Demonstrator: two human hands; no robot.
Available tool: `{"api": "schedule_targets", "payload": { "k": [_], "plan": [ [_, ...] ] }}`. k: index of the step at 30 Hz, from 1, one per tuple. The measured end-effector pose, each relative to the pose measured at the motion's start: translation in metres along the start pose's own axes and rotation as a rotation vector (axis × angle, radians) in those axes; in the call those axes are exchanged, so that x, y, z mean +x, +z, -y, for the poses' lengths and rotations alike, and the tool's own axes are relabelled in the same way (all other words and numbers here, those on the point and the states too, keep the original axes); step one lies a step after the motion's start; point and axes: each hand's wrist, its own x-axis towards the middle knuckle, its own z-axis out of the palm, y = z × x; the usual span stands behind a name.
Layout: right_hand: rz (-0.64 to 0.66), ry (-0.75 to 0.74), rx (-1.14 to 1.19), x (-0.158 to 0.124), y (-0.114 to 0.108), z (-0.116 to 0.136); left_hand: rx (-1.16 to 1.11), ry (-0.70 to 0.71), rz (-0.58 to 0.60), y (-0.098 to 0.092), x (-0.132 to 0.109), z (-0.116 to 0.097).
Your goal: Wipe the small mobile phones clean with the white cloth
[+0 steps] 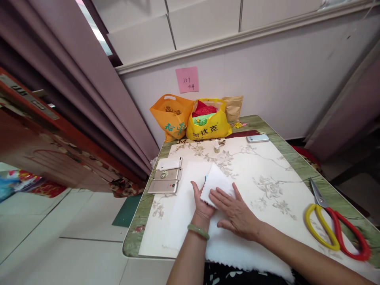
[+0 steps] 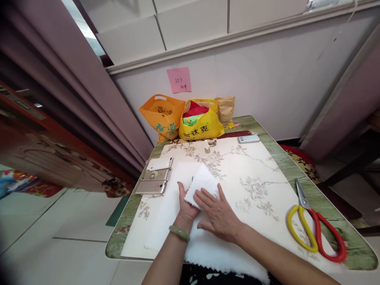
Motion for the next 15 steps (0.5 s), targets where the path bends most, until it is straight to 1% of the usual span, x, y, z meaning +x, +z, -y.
{"api": "schedule_targets", "payload": {
  "k": [2,4,7,8,10,13,15],
  "plan": [
    [0.029,-0.08,0.033,0.004,-0.003,0.003,-0.009,-0.027,0.031,-0.003,-0.001,0.0],
    [0.034,-0.087,0.041,0.016,-0.003,0.001,-0.004,-0.01,0.012,-0.003,-0.002,0.001],
    [0.015,0.014,0.005,0.037,0.002,-0.01,0.025,0.07,-0.091,0.002,-0.001,0.003],
    [0.005,0.064,-0.015,0.043,0.005,-0.014,0.038,0.076,-0.106,0.005,-0.001,0.004],
    [-0.02,0.17,-0.06,0.049,0.012,-0.02,0.059,0.052,-0.082,0.009,-0.001,0.004],
    [-0.067,0.283,-0.125,0.039,0.022,-0.021,0.064,0.018,-0.03,0.01,0.001,0.002],
    [-0.093,0.276,-0.145,0.024,0.024,-0.016,0.052,0.021,-0.038,0.008,0.002,0.001]
  ]
}}
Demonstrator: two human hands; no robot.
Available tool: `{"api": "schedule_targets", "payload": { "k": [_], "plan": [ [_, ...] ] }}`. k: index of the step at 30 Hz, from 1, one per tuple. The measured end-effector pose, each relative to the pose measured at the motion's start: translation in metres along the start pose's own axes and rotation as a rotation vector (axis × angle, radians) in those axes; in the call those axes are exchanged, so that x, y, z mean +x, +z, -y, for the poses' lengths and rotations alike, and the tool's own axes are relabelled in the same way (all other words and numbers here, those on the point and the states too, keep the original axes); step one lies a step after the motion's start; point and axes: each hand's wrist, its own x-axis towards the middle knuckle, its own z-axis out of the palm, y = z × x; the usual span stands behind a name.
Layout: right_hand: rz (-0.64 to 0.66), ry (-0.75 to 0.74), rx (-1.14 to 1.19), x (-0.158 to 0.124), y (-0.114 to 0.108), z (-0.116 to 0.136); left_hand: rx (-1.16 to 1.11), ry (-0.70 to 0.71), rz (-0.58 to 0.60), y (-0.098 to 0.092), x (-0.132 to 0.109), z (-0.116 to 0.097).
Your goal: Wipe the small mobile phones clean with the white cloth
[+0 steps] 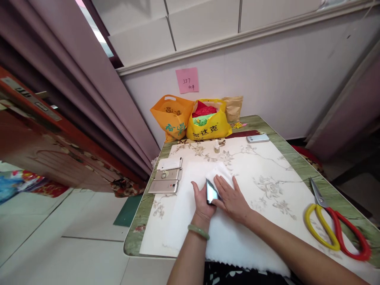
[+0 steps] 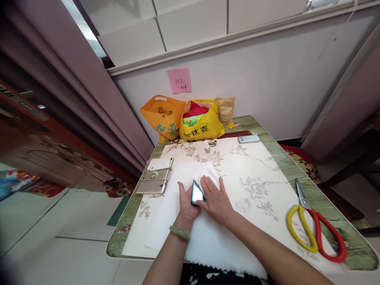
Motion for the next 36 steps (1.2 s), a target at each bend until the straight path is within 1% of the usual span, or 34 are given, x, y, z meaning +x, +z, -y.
{"api": "schedule_targets", "payload": {
  "k": [3,5,8,10,13,15,17,19,20,21,22,23,24,27,29,31,32,34,36],
  "plan": [
    [0.007,-0.114,0.047,-0.023,-0.009,0.004,-0.04,0.037,-0.01,-0.004,0.001,-0.001],
    [0.046,-0.218,0.113,-0.029,-0.017,0.008,-0.066,0.032,0.005,-0.006,-0.001,-0.002],
    [0.119,-0.345,0.23,-0.02,-0.023,0.01,-0.089,-0.049,0.046,-0.008,-0.006,-0.002],
    [0.141,-0.355,0.3,-0.006,-0.02,0.01,-0.105,-0.04,0.057,-0.008,-0.006,0.0],
    [0.107,-0.237,0.387,0.012,-0.014,0.007,-0.108,0.055,0.024,-0.008,-0.001,0.005],
    [0.034,-0.132,0.499,0.02,-0.013,0.004,-0.105,0.083,0.005,-0.007,0.003,0.005],
    [-0.101,-0.017,0.65,0.026,-0.017,-0.002,-0.11,0.078,0.023,-0.006,0.006,0.004],
    [-0.277,0.106,0.734,0.033,-0.022,-0.009,-0.109,0.048,0.072,-0.004,0.006,0.002],
    [-0.349,0.152,0.724,0.039,-0.023,-0.012,-0.105,0.026,0.097,-0.003,0.005,0.002],
    [-0.393,0.175,0.686,0.044,-0.023,-0.015,-0.102,0.008,0.117,-0.001,0.005,0.001],
    [-0.403,0.175,0.631,0.051,-0.022,-0.017,-0.101,0.005,0.13,0.0,0.004,0.001],
    [-0.377,0.155,0.571,0.057,-0.018,-0.018,-0.101,0.011,0.138,0.001,0.004,0.001],
    [-0.32,0.122,0.513,0.063,-0.014,-0.018,-0.101,0.019,0.142,0.002,0.003,0.001],
    [-0.083,0.027,0.384,0.072,-0.001,-0.009,-0.087,0.002,0.14,-0.002,0.004,0.001],
    [0.043,0.003,0.328,0.071,0.002,-0.001,-0.068,-0.047,0.135,-0.007,0.004,0.002],
    [0.111,-0.005,0.289,0.065,0.0,0.006,-0.056,-0.087,0.136,-0.012,0.005,0.002],
    [0.13,-0.012,0.277,0.06,-0.003,0.01,-0.056,-0.086,0.137,-0.015,0.006,0.002],
    [0.162,-0.049,0.275,0.052,-0.008,0.018,-0.064,-0.025,0.122,-0.019,0.008,0.003],
    [0.192,-0.096,0.297,0.046,-0.012,0.027,-0.072,0.103,0.071,-0.02,0.01,0.004]
  ]
}}
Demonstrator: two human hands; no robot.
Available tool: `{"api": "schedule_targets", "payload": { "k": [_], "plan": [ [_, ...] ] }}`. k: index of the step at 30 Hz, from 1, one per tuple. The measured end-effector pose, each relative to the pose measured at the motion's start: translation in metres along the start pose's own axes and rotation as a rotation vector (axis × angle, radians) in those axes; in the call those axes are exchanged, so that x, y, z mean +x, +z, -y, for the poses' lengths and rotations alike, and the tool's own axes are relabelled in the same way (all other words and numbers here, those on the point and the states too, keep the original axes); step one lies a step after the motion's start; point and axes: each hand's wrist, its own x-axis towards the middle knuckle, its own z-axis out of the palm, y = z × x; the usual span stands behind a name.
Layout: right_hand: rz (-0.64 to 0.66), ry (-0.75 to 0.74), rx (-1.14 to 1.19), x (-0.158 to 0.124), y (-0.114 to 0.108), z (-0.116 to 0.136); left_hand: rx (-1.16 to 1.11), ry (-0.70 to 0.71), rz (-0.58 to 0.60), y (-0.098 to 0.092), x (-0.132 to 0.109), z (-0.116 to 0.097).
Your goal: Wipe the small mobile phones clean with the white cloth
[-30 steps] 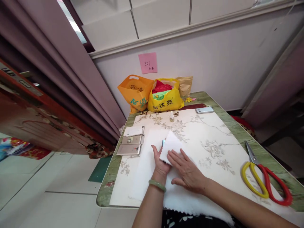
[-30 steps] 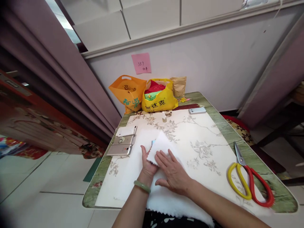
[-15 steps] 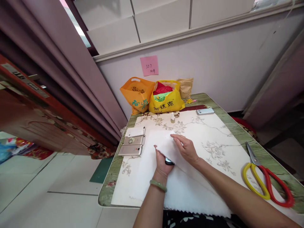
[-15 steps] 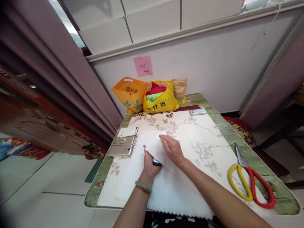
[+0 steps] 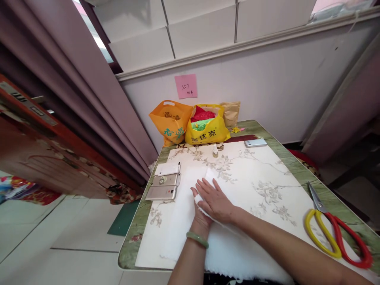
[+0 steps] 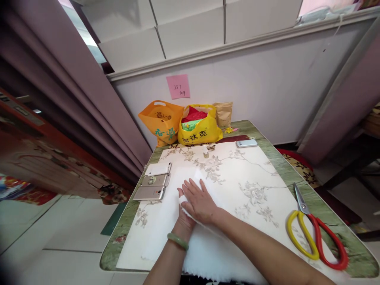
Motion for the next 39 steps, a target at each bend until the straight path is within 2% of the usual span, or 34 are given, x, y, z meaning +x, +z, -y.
{"api": "schedule_targets", "payload": {
  "k": [2,4,8,13,22,24,29,32,36,39],
  "plan": [
    [0.031,-0.008,0.028,0.0,0.001,0.007,0.005,0.103,-0.053,0.0,0.001,0.001],
    [0.053,0.035,0.048,0.007,0.002,0.012,0.011,0.127,-0.078,0.002,0.0,0.001],
    [0.066,0.156,0.039,0.028,0.003,0.009,0.024,0.026,-0.068,0.007,-0.003,-0.002],
    [0.031,0.269,-0.016,0.049,0.007,-0.007,0.023,-0.128,0.0,0.013,-0.003,-0.004],
    [-0.002,0.412,-0.026,0.057,0.006,-0.035,0.002,-0.081,0.04,0.018,-0.005,-0.003],
    [-0.013,0.368,-0.035,0.053,0.003,-0.037,-0.005,-0.088,0.034,0.018,-0.006,-0.003],
    [-0.011,-0.024,-0.079,0.026,-0.003,-0.041,-0.013,-0.136,-0.025,0.012,-0.006,-0.004],
    [-0.044,-0.167,-0.103,0.006,-0.006,-0.041,-0.026,-0.147,-0.037,0.006,-0.005,-0.005],
    [-0.05,-0.225,-0.096,-0.009,-0.011,-0.037,-0.049,-0.098,-0.012,0.001,-0.005,-0.005],
    [-0.108,-0.105,-0.068,-0.001,-0.015,-0.033,-0.053,-0.089,0.028,-0.001,-0.002,-0.004]
  ]
}}
